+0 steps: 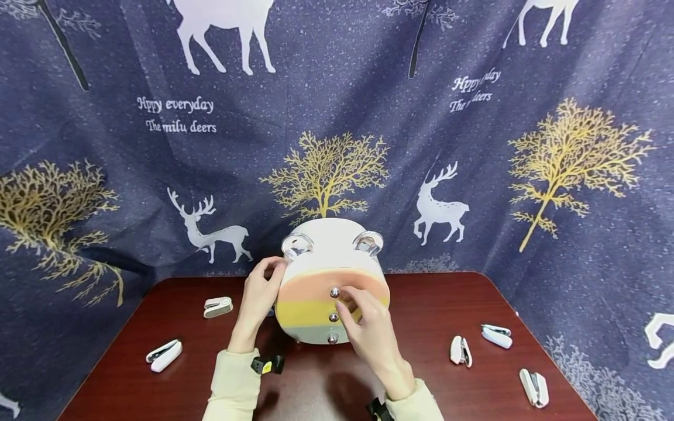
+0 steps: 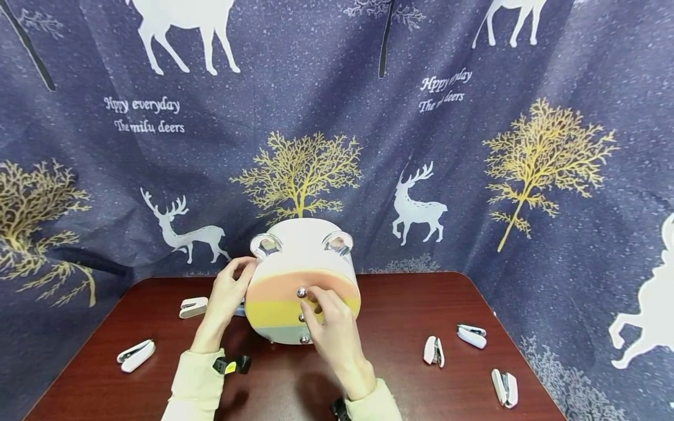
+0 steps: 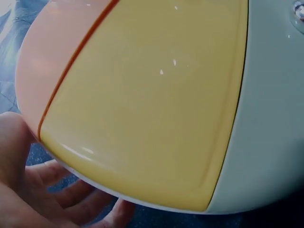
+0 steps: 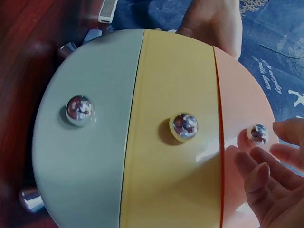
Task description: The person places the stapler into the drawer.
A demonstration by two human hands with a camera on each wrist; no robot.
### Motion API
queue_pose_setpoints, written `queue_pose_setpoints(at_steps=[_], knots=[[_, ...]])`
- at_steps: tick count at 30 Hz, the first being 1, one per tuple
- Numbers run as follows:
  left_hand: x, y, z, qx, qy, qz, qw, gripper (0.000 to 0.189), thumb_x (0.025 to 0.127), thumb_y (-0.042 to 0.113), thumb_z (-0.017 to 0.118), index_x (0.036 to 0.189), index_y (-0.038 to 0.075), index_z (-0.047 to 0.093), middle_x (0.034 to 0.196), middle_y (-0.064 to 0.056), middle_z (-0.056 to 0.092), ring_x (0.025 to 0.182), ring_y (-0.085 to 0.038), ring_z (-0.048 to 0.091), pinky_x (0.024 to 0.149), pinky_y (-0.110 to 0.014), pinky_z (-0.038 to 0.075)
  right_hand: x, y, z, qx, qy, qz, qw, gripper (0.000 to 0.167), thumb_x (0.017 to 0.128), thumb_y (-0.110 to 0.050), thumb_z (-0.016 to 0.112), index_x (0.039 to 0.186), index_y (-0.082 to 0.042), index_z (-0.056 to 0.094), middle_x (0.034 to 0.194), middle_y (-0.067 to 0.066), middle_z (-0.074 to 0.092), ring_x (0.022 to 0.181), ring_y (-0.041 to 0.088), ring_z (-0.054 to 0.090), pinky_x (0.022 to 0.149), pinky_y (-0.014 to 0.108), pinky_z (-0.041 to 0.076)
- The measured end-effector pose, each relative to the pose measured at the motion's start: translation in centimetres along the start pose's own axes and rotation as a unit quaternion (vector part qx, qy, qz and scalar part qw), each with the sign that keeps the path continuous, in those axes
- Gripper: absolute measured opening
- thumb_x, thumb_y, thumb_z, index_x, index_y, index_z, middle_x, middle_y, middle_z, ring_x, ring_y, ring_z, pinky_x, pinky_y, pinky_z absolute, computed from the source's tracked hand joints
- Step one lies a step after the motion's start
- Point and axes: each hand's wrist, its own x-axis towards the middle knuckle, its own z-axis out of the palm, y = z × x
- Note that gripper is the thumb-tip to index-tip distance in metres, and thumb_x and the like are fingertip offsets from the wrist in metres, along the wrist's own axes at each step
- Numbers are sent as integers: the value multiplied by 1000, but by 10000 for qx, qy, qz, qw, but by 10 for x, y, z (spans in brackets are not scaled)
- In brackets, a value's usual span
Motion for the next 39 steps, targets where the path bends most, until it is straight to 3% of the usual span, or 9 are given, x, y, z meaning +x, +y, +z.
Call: queue_pose_setpoints(at_steps=[6, 17, 27, 39], knots=[[-2, 0, -1, 63, -46, -316, 9995, 35, 95, 45, 60, 113, 15, 65, 103, -6, 64, 91, -20, 58, 81, -36, 43, 0, 2, 10, 232, 149, 134, 9995, 19, 88, -7, 72, 106, -8, 68, 87, -3, 66, 65, 6, 62, 54, 18, 48], [-1, 0, 2, -60, -214, -449, 9987, 37, 96, 44, 59, 115, 13, 64, 103, -8, 64, 91, -20, 58, 78, -33, 45, 2, 3, 21, 154, 523, 230, 9983, 22, 81, -1, 78, 99, -6, 66, 82, -2, 65, 61, 4, 60, 55, 19, 49], [2, -2, -7, -617, -691, -481, 9945, 37, 97, 39, 61, 117, 7, 61, 104, -13, 61, 87, -20, 58, 67, -29, 53, 3, -1, 28, -45, 688, 205, 9974, 18, 83, -1, 75, 97, -4, 64, 77, -3, 64, 59, 3, 58, 54, 16, 47], [11, -4, -12, -726, -1159, -496, 9894, 39, 99, 34, 59, 121, 3, 56, 110, -15, 53, 95, -22, 55, 68, -29, 54, 5, -4, 29, -186, 848, -72, 9962, 17, 80, 3, 72, 93, -5, 65, 74, -3, 64, 57, 4, 59, 50, 16, 46]])
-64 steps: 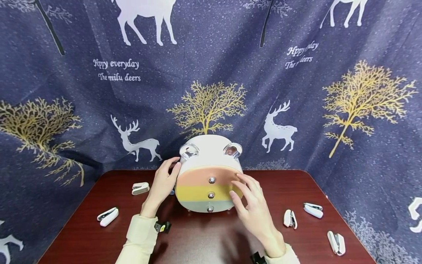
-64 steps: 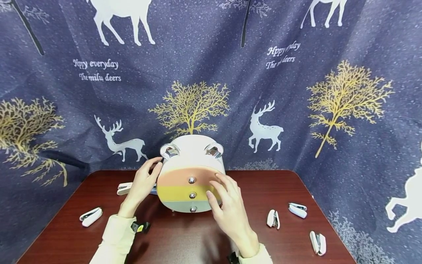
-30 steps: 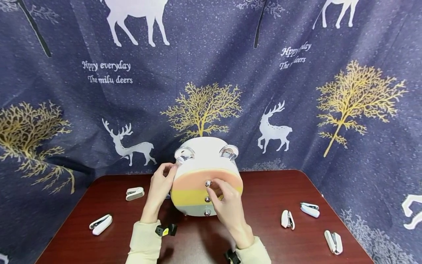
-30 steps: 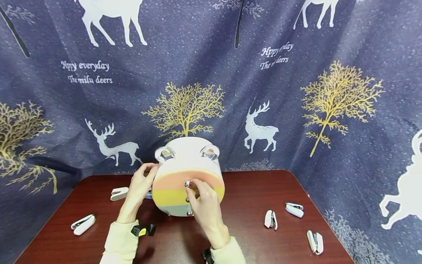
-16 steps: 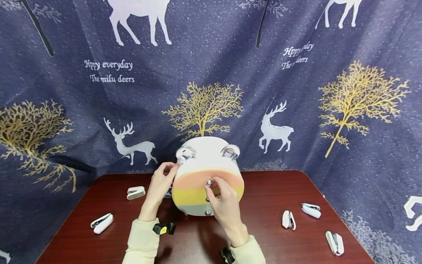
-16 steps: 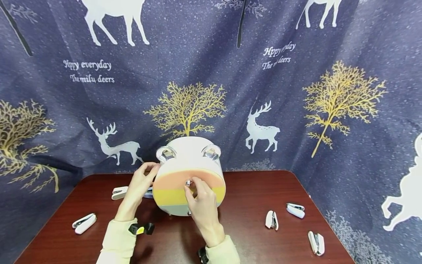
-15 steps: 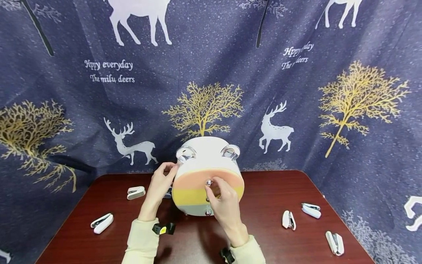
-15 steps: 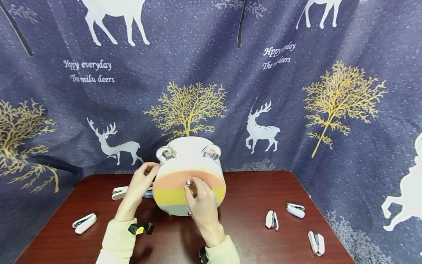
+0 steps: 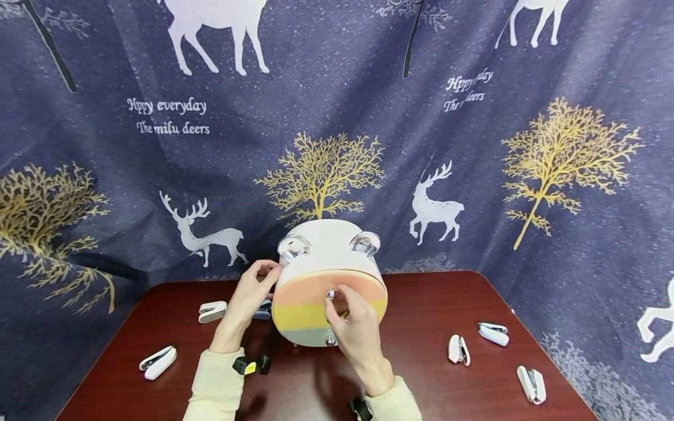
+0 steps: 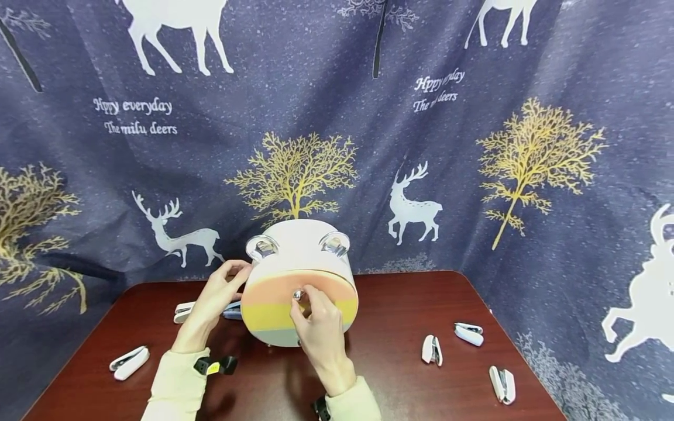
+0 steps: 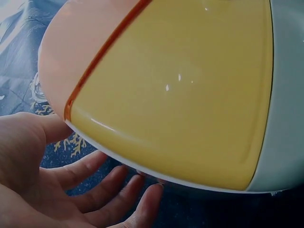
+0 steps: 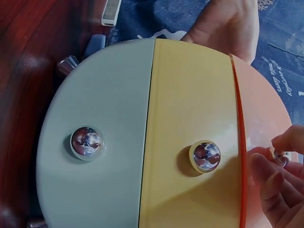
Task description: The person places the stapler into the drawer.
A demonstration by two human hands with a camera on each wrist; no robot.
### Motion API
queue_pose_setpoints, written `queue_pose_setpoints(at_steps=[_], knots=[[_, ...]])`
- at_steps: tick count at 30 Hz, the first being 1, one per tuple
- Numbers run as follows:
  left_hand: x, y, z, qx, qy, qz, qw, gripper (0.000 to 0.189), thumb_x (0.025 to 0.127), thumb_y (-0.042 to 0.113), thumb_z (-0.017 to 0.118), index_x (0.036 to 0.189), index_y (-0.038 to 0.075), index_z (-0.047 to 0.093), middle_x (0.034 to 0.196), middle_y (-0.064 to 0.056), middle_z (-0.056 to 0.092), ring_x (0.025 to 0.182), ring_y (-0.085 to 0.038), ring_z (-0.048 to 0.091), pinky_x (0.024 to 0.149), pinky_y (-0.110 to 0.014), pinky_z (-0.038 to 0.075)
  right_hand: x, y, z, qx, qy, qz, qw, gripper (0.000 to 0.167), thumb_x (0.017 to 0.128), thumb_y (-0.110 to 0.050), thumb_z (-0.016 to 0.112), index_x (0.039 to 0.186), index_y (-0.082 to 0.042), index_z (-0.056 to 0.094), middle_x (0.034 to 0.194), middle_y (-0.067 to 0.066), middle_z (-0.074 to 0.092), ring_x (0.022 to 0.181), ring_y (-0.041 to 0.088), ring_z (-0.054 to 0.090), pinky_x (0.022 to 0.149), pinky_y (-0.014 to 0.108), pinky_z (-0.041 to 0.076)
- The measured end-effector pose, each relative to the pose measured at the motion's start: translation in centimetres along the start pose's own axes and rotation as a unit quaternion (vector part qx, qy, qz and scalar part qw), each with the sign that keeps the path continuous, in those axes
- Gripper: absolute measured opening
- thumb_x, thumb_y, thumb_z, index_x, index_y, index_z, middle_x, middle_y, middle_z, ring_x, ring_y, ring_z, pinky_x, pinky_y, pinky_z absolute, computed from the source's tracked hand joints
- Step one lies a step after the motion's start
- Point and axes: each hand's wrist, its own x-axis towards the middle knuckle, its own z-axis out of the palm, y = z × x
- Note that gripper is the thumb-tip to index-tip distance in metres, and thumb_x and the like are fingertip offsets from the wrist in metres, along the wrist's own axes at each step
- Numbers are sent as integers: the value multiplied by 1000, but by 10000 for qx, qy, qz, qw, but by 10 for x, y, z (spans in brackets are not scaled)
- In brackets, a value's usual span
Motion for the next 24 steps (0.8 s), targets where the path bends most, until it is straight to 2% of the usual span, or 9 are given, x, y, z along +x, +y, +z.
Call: queue_pose_setpoints(at_steps=[9, 18, 24], knots=[[-1, -1, -2, -65, -61, -52, 9999, 36, 99, 33, 59, 121, 4, 56, 111, -15, 52, 97, -22, 53, 70, -31, 54, -3, -3, -2, -33, -2, -25, 10000, 16, 80, 2, 72, 93, -6, 66, 76, -3, 65, 59, 5, 60, 50, 19, 47], [1, 3, -4, 17, -150, -236, 9996, 35, 101, 29, 55, 122, 0, 51, 112, -16, 51, 96, -20, 53, 68, -28, 53, -4, -4, 0, -595, 123, -255, 9978, 17, 80, -4, 72, 95, -6, 65, 76, -1, 61, 58, 9, 57, 54, 20, 47], [0, 0, -1, 51, -183, -155, 9997, 37, 101, 35, 55, 122, 4, 50, 112, -15, 50, 92, -18, 54, 68, -29, 53, -3, -5, -1, -605, 220, -398, 9971, 19, 77, -1, 72, 94, -6, 65, 75, 0, 61, 56, 9, 56, 53, 18, 46]])
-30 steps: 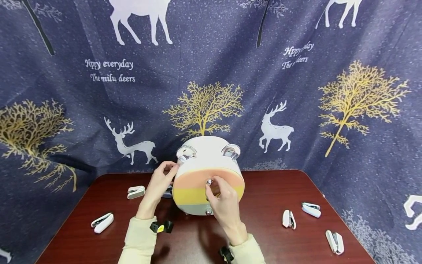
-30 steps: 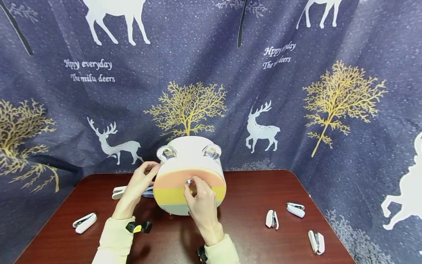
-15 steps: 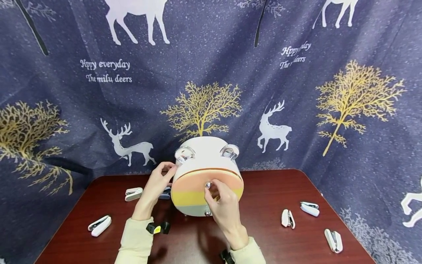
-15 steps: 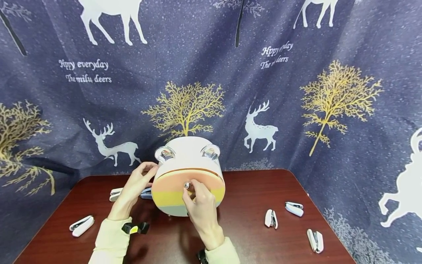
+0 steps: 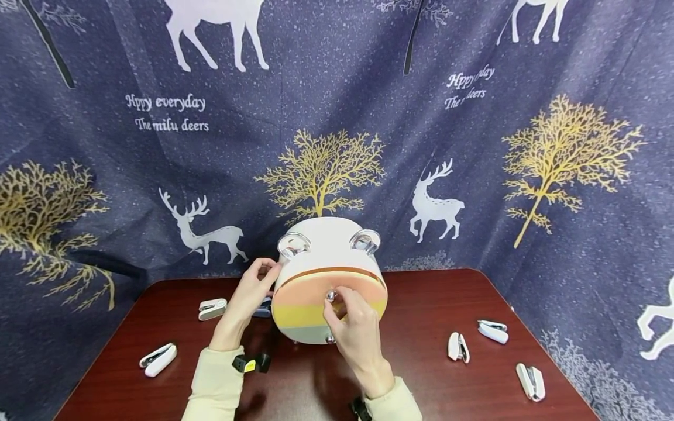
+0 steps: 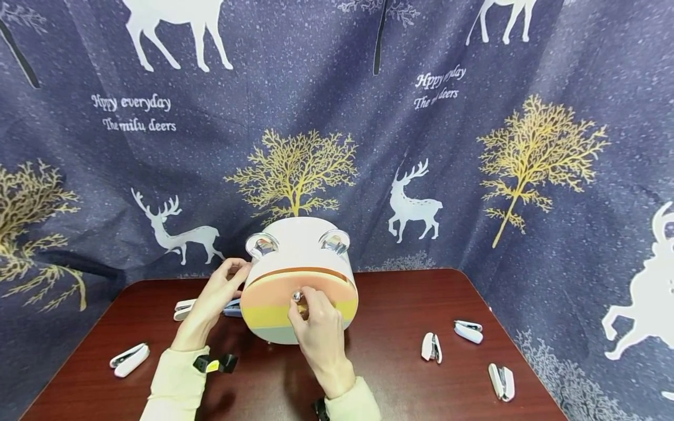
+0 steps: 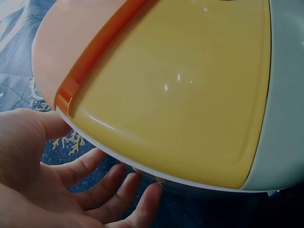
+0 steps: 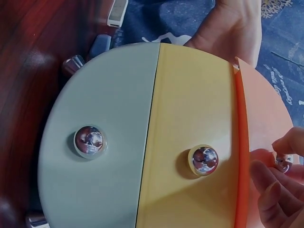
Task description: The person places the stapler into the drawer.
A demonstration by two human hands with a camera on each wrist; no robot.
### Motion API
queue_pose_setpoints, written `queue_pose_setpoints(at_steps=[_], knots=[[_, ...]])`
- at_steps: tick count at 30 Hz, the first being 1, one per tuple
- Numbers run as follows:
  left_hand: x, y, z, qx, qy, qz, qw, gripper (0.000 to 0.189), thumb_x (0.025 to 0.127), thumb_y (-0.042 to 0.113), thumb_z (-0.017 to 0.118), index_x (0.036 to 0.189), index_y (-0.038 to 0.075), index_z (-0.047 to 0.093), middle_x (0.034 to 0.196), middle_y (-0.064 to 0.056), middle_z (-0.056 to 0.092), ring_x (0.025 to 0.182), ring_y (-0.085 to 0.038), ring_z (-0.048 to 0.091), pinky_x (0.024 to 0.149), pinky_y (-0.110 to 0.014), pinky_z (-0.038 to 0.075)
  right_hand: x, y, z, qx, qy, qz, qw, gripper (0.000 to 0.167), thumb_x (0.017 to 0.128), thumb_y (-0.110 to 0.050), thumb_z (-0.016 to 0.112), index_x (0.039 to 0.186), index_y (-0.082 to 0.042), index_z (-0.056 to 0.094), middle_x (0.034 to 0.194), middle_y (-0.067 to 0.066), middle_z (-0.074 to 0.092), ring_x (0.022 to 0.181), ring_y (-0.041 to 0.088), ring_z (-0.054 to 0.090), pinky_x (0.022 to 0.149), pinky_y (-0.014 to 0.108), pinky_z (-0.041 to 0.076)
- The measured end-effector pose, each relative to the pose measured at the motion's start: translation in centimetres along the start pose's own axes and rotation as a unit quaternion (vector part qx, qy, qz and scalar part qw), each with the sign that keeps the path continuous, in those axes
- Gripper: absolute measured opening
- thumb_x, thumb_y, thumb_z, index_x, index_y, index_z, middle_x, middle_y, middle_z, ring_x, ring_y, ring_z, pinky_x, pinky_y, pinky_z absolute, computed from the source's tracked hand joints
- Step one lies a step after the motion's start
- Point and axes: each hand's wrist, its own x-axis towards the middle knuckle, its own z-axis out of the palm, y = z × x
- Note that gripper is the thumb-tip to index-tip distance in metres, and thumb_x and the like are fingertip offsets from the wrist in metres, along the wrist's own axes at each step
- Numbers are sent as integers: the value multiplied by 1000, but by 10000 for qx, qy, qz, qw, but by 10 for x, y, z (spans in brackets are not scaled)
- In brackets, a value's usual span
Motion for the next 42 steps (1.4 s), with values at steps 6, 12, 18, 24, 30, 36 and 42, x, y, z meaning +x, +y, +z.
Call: queue_pose_setpoints(at_steps=[6, 12, 18, 24, 30, 36, 42], knots=[[-1, 0, 1, -26, -84, 49, 9999, 37, 101, 36, 54, 121, 5, 48, 110, -15, 49, 89, -18, 54, 68, -30, 52, -2, -1, -2, 255, -21, -34, 9997, 19, 76, 1, 71, 93, -6, 65, 75, 0, 62, 55, 9, 57, 51, 18, 47], [1, -2, 2, 7, -73, 59, 10000, 38, 101, 37, 54, 119, 5, 47, 109, -15, 49, 88, -19, 54, 69, -30, 51, -5, -3, -5, 312, -101, 3, 9995, 17, 77, -1, 70, 92, -7, 65, 75, -1, 61, 56, 8, 57, 51, 18, 48], [3, -3, 3, 3, -57, 38, 10000, 37, 101, 37, 54, 118, 5, 48, 108, -15, 49, 87, -18, 54, 68, -30, 51, -7, -6, -11, 314, -107, -49, 9994, 18, 76, -1, 71, 92, -7, 65, 76, -2, 62, 56, 8, 58, 51, 18, 48], [3, -3, 1, -7, -73, 25, 10000, 37, 101, 37, 54, 118, 5, 47, 107, -14, 48, 86, -18, 54, 68, -30, 52, -10, -11, -17, 220, -113, -201, 9995, 21, 74, -1, 71, 92, -9, 66, 77, -3, 62, 54, 7, 57, 50, 15, 46], [2, -3, 1, -45, -63, 45, 10000, 35, 101, 35, 54, 117, 4, 48, 105, -14, 49, 85, -17, 54, 67, -31, 52, -12, -15, -23, 235, -93, -449, 9987, 19, 74, -2, 70, 93, -8, 66, 78, -4, 63, 53, 6, 56, 52, 11, 45], [3, -3, 1, -92, -63, 87, 9999, 35, 101, 34, 55, 116, 4, 47, 105, -14, 49, 85, -17, 54, 67, -31, 51, -15, -18, -29, 322, -65, -680, 9971, 15, 78, -4, 67, 93, -7, 65, 78, -4, 62, 52, 0, 54, 52, 9, 44], [3, -4, 1, -67, -68, 109, 9999, 34, 101, 32, 54, 116, 3, 47, 105, -14, 50, 84, -16, 54, 66, -30, 51, -18, -20, -34, 283, -19, -859, 9959, 8, 84, -9, 64, 92, -6, 65, 78, -4, 61, 53, -1, 54, 53, 9, 44]])
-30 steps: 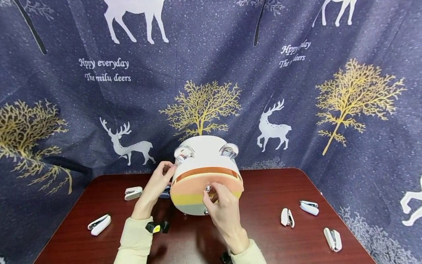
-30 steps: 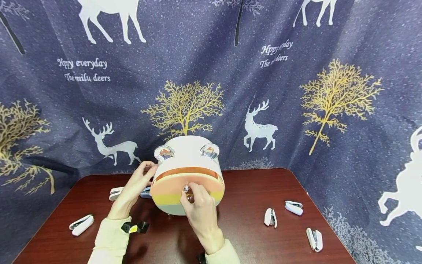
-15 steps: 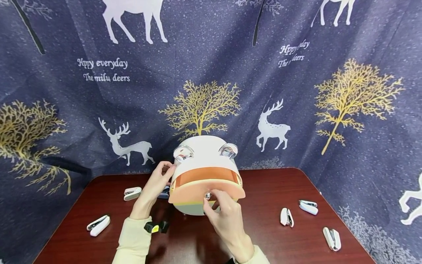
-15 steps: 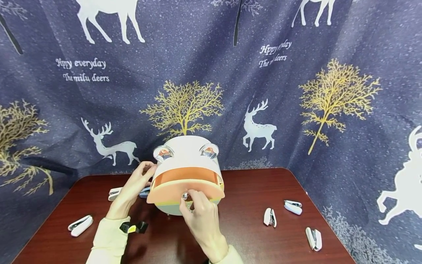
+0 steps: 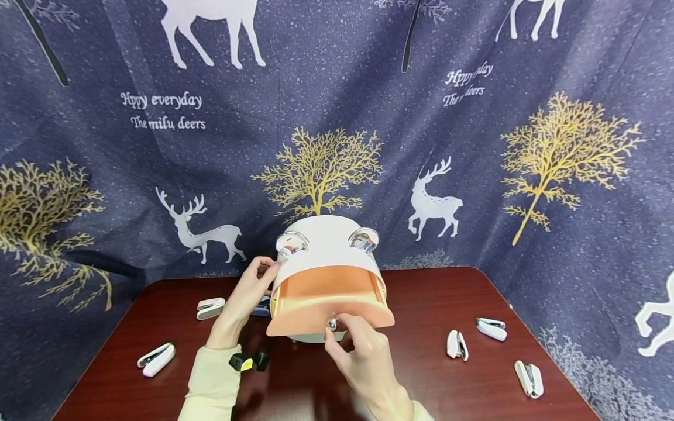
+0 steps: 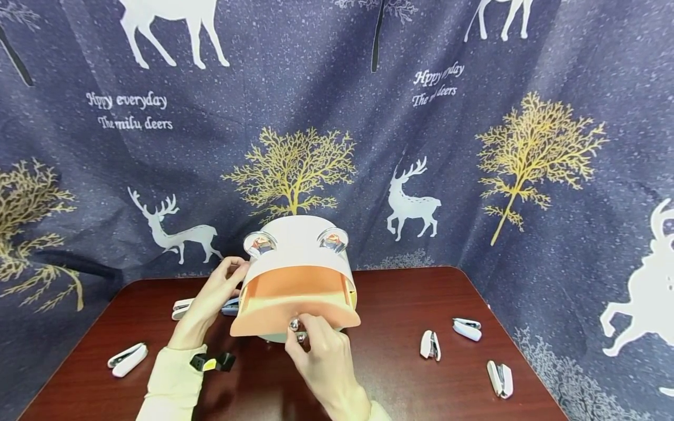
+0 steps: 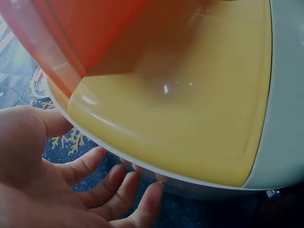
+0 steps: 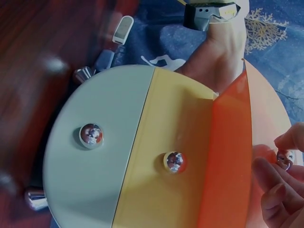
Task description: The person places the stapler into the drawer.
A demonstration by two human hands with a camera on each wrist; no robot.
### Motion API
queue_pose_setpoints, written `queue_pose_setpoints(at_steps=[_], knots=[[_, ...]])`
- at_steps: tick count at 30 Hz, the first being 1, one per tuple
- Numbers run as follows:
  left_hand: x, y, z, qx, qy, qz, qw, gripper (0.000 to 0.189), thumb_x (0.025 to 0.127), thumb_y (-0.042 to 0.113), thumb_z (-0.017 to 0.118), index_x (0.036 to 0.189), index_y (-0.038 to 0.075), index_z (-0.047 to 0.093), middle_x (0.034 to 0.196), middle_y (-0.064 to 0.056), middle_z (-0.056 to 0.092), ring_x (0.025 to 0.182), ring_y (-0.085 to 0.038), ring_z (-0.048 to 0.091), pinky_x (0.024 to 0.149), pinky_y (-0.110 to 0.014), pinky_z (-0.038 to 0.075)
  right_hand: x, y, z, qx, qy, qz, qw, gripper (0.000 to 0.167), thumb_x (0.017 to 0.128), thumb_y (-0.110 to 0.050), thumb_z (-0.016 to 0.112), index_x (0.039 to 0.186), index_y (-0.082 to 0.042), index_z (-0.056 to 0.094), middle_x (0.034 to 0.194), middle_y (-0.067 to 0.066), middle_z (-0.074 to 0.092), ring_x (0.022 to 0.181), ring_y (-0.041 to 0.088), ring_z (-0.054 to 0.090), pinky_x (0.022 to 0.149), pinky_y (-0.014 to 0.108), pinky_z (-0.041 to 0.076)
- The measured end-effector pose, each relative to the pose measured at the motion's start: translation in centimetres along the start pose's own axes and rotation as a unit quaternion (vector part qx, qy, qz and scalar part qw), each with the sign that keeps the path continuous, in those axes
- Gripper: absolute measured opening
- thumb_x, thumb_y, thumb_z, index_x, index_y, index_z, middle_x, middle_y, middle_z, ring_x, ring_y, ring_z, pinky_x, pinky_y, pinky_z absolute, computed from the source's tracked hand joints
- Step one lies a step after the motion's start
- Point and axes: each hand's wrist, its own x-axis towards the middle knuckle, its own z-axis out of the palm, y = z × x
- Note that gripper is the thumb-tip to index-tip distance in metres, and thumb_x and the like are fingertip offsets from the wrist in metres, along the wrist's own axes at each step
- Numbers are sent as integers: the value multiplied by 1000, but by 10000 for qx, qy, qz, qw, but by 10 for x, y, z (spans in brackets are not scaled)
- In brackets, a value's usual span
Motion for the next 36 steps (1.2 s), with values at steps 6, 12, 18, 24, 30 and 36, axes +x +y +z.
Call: queue_pose_setpoints(at_steps=[6, 12, 18, 24, 30, 36], knots=[[1, 0, 1, -23, 7, -26, 10000, 35, 101, 34, 55, 116, 4, 47, 104, -14, 50, 85, -18, 54, 67, -32, 51, -1, -3, -4, -17, -17, -96, 10000, 8, 88, -12, 61, 91, -4, 64, 77, -3, 60, 53, 2, 55, 51, 10, 44], [2, 0, 2, -7, -12, -37, 10000, 35, 101, 34, 55, 117, 4, 47, 106, -15, 49, 87, -19, 54, 69, -36, 52, -1, -8, -8, 25, -56, -159, 9999, 10, 90, -13, 59, 90, -3, 63, 79, -2, 60, 55, 3, 56, 52, 10, 44], [2, 3, 3, -39, -42, -3, 10000, 34, 101, 32, 55, 116, 3, 47, 104, -15, 49, 84, -19, 55, 68, -36, 53, -2, -10, -12, -28, -40, -294, 9996, 13, 92, -13, 57, 88, -3, 63, 76, -1, 59, 54, 2, 55, 52, 8, 43], [0, 3, 1, -38, -51, -47, 10000, 36, 101, 34, 55, 117, 4, 46, 104, -14, 49, 84, -18, 55, 68, -32, 53, -1, -13, -14, -105, -46, -443, 9990, 15, 94, -14, 56, 88, -2, 62, 74, -1, 55, 55, 3, 54, 51, 8, 42], [0, 1, 0, -1, -72, -17, 10000, 36, 101, 34, 55, 117, 3, 46, 103, -14, 49, 84, -18, 54, 66, -31, 53, -3, -12, -13, -12, 66, -597, 9982, 15, 93, -13, 58, 88, 0, 63, 72, -2, 54, 56, 2, 52, 52, 7, 40], [1, 0, 0, -6, -43, -22, 10000, 36, 101, 34, 55, 117, 3, 47, 103, -14, 49, 84, -19, 54, 67, -32, 53, -6, -10, -13, 17, -15, -613, 9981, 15, 94, -14, 60, 89, -1, 64, 72, -3, 53, 57, 2, 51, 53, 6, 39]])
